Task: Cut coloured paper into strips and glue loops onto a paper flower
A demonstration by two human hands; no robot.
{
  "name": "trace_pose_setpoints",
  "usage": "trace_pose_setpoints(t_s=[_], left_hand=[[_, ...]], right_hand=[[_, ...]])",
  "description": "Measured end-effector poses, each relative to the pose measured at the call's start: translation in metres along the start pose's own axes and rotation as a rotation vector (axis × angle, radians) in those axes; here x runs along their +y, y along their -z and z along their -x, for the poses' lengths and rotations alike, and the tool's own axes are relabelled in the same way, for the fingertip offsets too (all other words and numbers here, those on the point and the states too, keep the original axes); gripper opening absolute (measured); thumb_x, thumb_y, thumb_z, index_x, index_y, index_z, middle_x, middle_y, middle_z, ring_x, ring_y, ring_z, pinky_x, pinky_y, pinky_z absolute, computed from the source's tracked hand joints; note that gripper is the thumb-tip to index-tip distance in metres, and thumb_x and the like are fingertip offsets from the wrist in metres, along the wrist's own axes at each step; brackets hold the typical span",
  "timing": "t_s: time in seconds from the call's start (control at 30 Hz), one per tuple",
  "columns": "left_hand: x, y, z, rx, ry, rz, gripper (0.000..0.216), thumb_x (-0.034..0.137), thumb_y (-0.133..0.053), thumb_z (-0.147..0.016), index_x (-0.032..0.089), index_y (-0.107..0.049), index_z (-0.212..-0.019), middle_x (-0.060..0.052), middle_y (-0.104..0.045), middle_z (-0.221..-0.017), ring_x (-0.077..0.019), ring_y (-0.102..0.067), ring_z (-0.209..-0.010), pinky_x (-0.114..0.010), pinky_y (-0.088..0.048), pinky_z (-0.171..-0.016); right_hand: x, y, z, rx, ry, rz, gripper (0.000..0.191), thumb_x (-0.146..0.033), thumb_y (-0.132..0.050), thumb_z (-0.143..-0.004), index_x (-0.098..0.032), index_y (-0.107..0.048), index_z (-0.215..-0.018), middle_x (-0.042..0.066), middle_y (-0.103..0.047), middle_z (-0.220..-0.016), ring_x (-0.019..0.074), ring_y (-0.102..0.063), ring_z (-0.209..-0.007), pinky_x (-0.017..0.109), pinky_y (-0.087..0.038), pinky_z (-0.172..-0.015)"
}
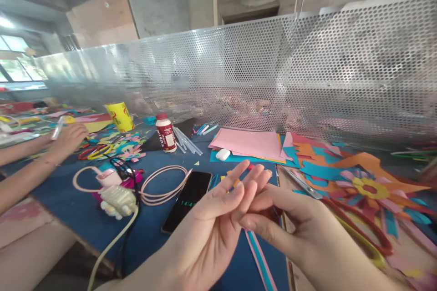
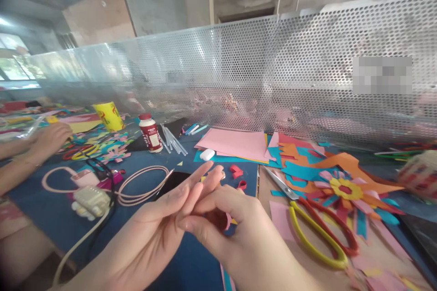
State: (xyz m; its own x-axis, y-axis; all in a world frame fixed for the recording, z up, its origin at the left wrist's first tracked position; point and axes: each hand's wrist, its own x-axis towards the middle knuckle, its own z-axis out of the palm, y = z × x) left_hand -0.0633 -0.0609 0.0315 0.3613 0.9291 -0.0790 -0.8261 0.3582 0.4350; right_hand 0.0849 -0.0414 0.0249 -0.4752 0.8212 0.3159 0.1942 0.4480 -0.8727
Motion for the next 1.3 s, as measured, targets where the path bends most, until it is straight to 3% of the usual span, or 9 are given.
trace_pose_setpoints(t_s=[0.23,0.53,0.77,0.93,1.13,1.2,1.27,1.3], left_hand=[[-0.01,-0.008,0.007,0.028,0.038,0.03,0.039,0.0,-0.04,-0.088,0.004,-0.045,-0.127,-0.016,-0.058,-0.123,-0.0166,-0.052,-0.117,-0.014,-0.047,-0.092],[-0.017,-0.013,0.017,-0.022,0.054,0.057,0.043,-0.002,-0.039,-0.088,0.005,-0.042,-0.13,-0.015,-0.058,-0.124,-0.0161,-0.051,-0.118,-0.013,-0.047,-0.091],[-0.027,-0.014,0.018,0.011,0.059,0.052,0.046,-0.004,-0.041,-0.086,0.008,-0.042,-0.13,-0.014,-0.058,-0.123,-0.0182,-0.053,-0.116,-0.015,-0.049,-0.091],[-0.029,-0.014,0.018,0.004,0.05,-0.005,0.042,-0.004,-0.041,-0.085,0.009,-0.049,-0.124,-0.012,-0.06,-0.122,-0.0205,-0.053,-0.116,-0.021,-0.049,-0.094],[-0.031,-0.016,0.022,0.035,0.041,-0.086,0.044,-0.005,-0.037,-0.082,0.012,-0.054,-0.118,-0.009,-0.06,-0.122,-0.0161,-0.053,-0.116,-0.019,-0.045,-0.097],[-0.028,-0.013,0.022,0.017,0.013,-0.121,0.046,-0.009,-0.036,-0.076,0.015,-0.06,-0.107,-0.005,-0.064,-0.113,-0.0133,-0.058,-0.11,-0.021,-0.047,-0.094],[-0.017,-0.007,0.019,-0.037,-0.063,-0.128,0.035,-0.008,-0.04,-0.071,0.017,-0.062,-0.081,0.0,-0.067,-0.083,-0.0092,-0.066,-0.086,-0.02,-0.052,-0.078],[-0.009,-0.002,0.016,-0.066,-0.117,-0.124,0.027,-0.005,-0.043,-0.071,0.017,-0.057,-0.067,0.003,-0.061,-0.065,-0.0067,-0.064,-0.068,-0.018,-0.051,-0.065]], right_hand=[[-0.002,-0.001,0.017,0.0,0.017,-0.003,0.012,-0.036,-0.062,-0.081,-0.026,-0.066,-0.085,-0.001,-0.064,-0.075,0.0157,-0.06,-0.081,0.026,-0.051,-0.071],[-0.011,0.002,0.029,0.016,0.027,0.038,0.014,-0.039,-0.059,-0.082,-0.026,-0.064,-0.082,0.001,-0.066,-0.082,0.0179,-0.061,-0.079,0.027,-0.052,-0.066],[-0.016,0.002,0.038,0.038,-0.056,0.153,0.03,-0.046,-0.047,-0.086,-0.021,-0.057,-0.073,0.001,-0.056,-0.065,0.0148,-0.053,-0.064,0.026,-0.045,-0.056],[-0.018,0.008,0.043,0.006,-0.104,0.088,0.035,-0.046,-0.039,-0.09,-0.021,-0.051,-0.068,0.0,-0.047,-0.063,0.0129,-0.047,-0.061,0.024,-0.041,-0.054],[-0.017,0.017,0.05,0.089,-0.154,0.017,0.036,-0.047,-0.041,-0.089,-0.022,-0.051,-0.065,-0.001,-0.049,-0.064,0.013,-0.049,-0.063,0.023,-0.042,-0.053],[-0.014,0.021,0.05,0.054,-0.148,0.029,0.029,-0.044,-0.045,-0.088,-0.022,-0.057,-0.075,-0.001,-0.055,-0.069,0.0136,-0.052,-0.067,0.024,-0.044,-0.058],[-0.009,0.028,0.049,0.021,-0.133,0.064,0.021,-0.04,-0.048,-0.087,-0.024,-0.06,-0.091,0.0,-0.061,-0.08,0.015,-0.056,-0.073,0.026,-0.047,-0.064],[-0.004,0.032,0.046,0.032,-0.122,0.097,0.021,-0.038,-0.048,-0.087,-0.024,-0.06,-0.098,0.001,-0.062,-0.085,0.0158,-0.057,-0.077,0.028,-0.048,-0.066]])
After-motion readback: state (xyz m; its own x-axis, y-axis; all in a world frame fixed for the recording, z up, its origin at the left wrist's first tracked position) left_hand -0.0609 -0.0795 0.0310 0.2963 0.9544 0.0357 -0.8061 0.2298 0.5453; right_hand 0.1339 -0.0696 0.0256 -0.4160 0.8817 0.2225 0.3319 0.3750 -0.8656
